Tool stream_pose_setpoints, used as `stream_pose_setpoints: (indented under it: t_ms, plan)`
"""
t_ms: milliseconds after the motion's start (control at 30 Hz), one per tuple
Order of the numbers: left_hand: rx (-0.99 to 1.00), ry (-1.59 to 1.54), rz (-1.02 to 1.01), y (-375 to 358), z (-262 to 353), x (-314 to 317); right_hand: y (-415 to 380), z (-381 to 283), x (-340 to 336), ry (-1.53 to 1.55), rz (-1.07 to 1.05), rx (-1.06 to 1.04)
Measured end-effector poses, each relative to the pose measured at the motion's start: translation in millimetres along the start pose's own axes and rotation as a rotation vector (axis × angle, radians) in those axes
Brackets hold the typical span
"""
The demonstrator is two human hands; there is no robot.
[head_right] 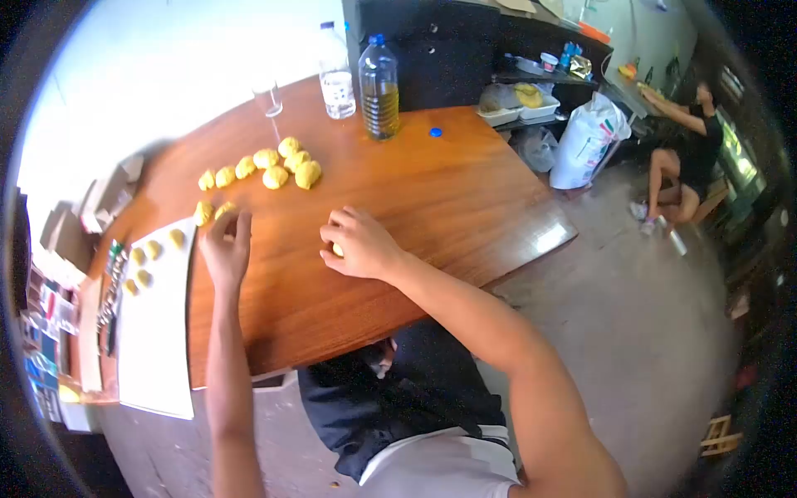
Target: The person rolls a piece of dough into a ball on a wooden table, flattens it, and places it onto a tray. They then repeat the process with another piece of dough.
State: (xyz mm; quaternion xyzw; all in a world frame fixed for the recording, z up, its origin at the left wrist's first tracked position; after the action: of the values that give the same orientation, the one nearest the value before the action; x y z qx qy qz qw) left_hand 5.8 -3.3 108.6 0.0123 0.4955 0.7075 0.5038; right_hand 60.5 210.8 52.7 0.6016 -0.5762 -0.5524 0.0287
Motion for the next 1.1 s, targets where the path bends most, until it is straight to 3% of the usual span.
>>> stream_pose_setpoints:
  t_ms: [100,133,200,333,467,700,800,933,1033,1100]
  plan:
    - [0.095,-0.036,0.224,-46,88,-57,-2,3,3,0.044,-0.003,0.006]
    - [0.012,-0.036,0.236,-70,105,-62,-2,4,4,0.051,-0.015,0.016]
    - [0.082,-0.089,0.225,-111,158,-57,-3,6,5,0.064,-0.047,0.019]
    - [0.044,-0.318,-0.024,-182,220,-5,-1,13,7,0.129,-0.059,0.069]
    - [0.028,-0.422,-0.227,-219,237,22,-6,16,9,0.174,-0.041,0.089]
    - [-0.212,-0.226,-0.214,-251,196,-1,-4,15,10,0.168,-0.029,0.093]
    - [-0.209,-0.116,-0.369,-278,185,-2,-4,14,17,0.166,-0.100,0.120]
    - [-0.192,0.003,-0.316,-296,166,-16,-4,11,18,0.140,-0.134,0.114]
    - [-0.499,0.237,-0.236,-331,81,-43,-3,9,19,0.118,-0.114,0.115]
    - [-0.637,0.306,-0.072,-380,8,-69,-1,10,18,0.114,-0.119,0.135]
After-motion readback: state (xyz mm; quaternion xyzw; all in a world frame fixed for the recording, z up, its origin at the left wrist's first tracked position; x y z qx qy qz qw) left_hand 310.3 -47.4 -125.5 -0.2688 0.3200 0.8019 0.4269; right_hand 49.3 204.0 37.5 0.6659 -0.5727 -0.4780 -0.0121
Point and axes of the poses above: each hand's wrist, its own y-axis towards the middle knuckle, its own x-axis out of the palm, z = x × y, the point moved 10 cm from there along y, towards the middle knuckle, and after that the axes turned 7 degrees about y, right-handed, at the moved point
